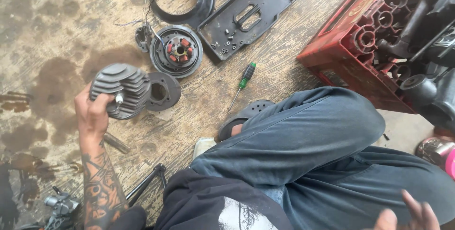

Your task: Repairing a motorcycle engine by disassembling and reassembling components using a screwdriver.

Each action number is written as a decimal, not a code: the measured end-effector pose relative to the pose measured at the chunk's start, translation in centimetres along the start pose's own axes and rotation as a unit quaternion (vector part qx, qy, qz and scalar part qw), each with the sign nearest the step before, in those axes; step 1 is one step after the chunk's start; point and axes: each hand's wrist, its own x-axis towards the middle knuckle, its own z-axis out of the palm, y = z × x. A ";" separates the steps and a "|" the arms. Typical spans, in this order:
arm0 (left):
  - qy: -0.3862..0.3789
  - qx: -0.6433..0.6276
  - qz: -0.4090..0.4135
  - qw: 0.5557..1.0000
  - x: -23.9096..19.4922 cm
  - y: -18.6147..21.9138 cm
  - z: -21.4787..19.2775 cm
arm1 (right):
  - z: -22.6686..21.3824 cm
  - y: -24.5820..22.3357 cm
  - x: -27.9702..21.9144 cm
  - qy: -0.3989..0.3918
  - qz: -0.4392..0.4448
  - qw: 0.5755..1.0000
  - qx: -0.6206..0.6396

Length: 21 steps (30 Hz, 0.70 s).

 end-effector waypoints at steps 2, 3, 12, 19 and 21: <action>-0.043 -0.042 0.008 0.998 -0.4 1.9 0.7 | 1.9 -3.7 3.6 -0.058 -0.043 0.997 0.015; -0.088 -0.083 0.020 0.992 -0.5 3.0 1.1 | 2.9 -5.6 5.5 -0.112 -0.083 0.990 0.029; -0.399 -0.021 -0.063 0.915 -5.7 16.3 8.1 | 13.3 -17.8 13.9 -0.486 -0.239 0.808 0.234; -0.502 -0.073 -0.005 0.862 -7.1 16.7 11.6 | 15.6 -15.2 11.0 -0.540 -0.203 0.796 0.183; -0.502 -0.038 -0.003 0.864 -6.7 17.3 11.6 | 16.3 -13.9 9.9 -0.509 -0.212 0.816 0.173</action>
